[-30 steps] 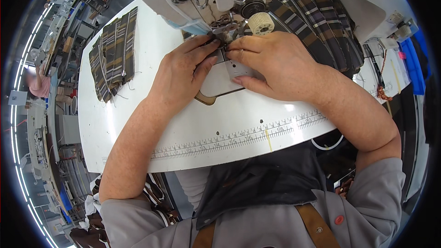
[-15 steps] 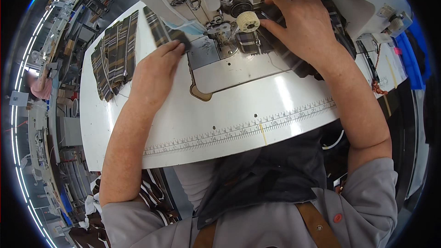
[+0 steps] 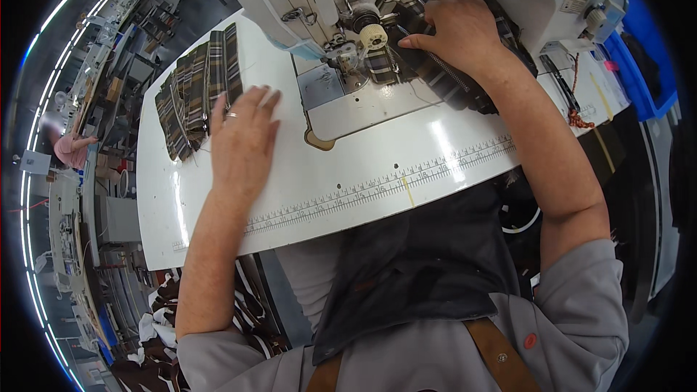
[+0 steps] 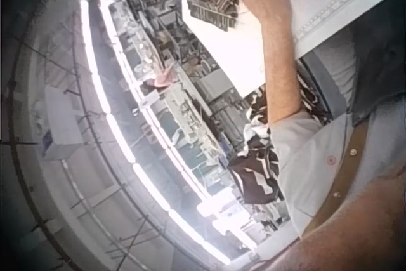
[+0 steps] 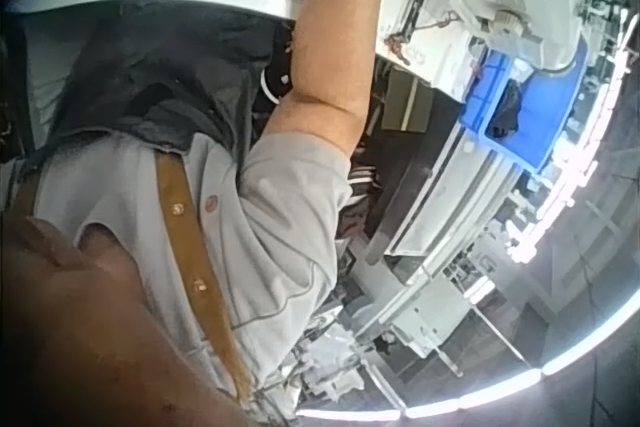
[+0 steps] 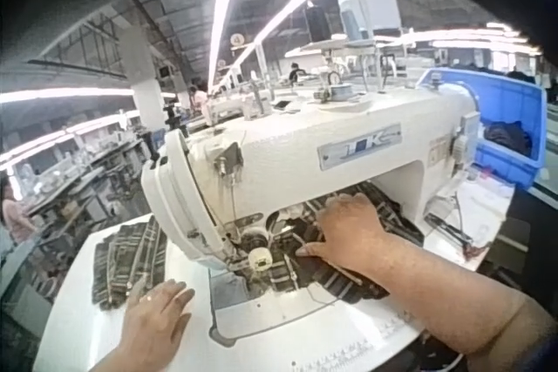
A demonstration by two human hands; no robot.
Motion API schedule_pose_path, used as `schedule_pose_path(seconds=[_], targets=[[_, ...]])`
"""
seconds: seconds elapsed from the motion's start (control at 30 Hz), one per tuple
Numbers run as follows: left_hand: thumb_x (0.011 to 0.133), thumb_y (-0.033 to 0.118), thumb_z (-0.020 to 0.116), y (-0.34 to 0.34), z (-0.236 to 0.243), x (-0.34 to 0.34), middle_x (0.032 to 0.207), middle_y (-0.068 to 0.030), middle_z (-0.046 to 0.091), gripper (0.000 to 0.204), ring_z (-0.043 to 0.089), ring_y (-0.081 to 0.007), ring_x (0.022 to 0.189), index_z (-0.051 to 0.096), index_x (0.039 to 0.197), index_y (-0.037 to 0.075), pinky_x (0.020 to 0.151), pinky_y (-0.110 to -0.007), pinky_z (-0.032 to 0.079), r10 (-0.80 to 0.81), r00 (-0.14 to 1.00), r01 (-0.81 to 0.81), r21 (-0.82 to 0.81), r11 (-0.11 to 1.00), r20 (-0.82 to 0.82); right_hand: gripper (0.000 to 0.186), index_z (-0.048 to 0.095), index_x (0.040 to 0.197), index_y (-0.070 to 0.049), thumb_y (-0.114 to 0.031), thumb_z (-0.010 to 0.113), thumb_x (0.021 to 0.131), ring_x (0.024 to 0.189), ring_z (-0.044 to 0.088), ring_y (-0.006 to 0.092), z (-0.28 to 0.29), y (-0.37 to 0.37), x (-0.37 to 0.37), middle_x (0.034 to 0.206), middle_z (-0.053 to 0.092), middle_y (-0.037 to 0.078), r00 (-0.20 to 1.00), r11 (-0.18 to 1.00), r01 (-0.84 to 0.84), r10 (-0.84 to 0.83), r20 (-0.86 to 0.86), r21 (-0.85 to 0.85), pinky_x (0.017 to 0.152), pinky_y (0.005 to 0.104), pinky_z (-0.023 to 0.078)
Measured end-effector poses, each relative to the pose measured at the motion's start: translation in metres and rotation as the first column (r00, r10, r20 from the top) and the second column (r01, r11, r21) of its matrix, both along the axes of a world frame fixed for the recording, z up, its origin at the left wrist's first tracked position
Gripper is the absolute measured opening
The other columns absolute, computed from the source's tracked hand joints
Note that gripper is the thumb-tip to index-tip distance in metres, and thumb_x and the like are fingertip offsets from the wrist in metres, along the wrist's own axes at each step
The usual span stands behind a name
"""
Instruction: Sewing plaid fabric strips together using an industrial sewing machine in a workshop.
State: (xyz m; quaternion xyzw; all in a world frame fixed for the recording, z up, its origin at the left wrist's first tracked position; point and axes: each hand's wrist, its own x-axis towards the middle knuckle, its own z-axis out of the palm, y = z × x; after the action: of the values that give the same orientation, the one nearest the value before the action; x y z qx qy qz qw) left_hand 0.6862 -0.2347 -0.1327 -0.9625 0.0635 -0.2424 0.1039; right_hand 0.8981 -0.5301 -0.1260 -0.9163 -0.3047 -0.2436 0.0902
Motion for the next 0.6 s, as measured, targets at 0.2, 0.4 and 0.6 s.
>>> schedule_pose_path(seconds=[0.2, 0.4, 0.6], targets=[[0.099, 0.022, 0.07, -0.077, 0.001, -0.003, 0.139, -0.0106, 0.066, 0.032, 0.067, -0.0278, 0.125, 0.072, 0.127, 0.006, 0.107, -0.047, 0.051, -0.345, 0.928, 0.232, -0.507, 0.83, -0.14, 0.034, 0.07, 0.077, 0.0, -0.031, 0.07, 0.092, 0.07, 0.067, 0.0297, 0.03, -0.042, -0.005, 0.07, 0.068, 0.01, 0.944, 0.969, -0.065, 0.138, -0.301, 0.238, 0.068, 0.0424, 0.052], [0.104, 0.032, 0.07, -0.116, 0.02, 0.019, 0.152, -0.0249, 0.051, 0.089, 0.062, -0.0311, 0.13, 0.009, 0.165, 0.011, 0.107, -0.043, 0.053, -0.621, 0.782, -0.487, -0.67, -0.56, -0.05, 0.022, 0.06, 0.08, -0.004, -0.015, 0.075, 0.091, 0.073, 0.054, 0.0066, 0.031, -0.057, -0.107, 0.083, 0.06, -0.001, 0.628, 0.616, -0.272, 0.696, -0.348, 0.74, 0.061, 0.0273, 0.044], [0.087, -0.001, 0.082, -0.113, 0.011, 0.02, 0.147, -0.0221, 0.051, 0.109, 0.055, -0.029, 0.135, 0.007, 0.164, 0.011, 0.114, -0.045, 0.047, -0.431, 0.899, -0.185, -0.825, -0.533, 0.077, 0.036, 0.049, 0.111, -0.004, -0.008, 0.077, 0.09, 0.07, 0.054, 0.0063, 0.004, -0.041, -0.175, 0.087, 0.055, 0.001, 0.282, 0.629, 0.078, 0.731, -0.622, 0.774, 0.056, 0.0264, 0.045]])
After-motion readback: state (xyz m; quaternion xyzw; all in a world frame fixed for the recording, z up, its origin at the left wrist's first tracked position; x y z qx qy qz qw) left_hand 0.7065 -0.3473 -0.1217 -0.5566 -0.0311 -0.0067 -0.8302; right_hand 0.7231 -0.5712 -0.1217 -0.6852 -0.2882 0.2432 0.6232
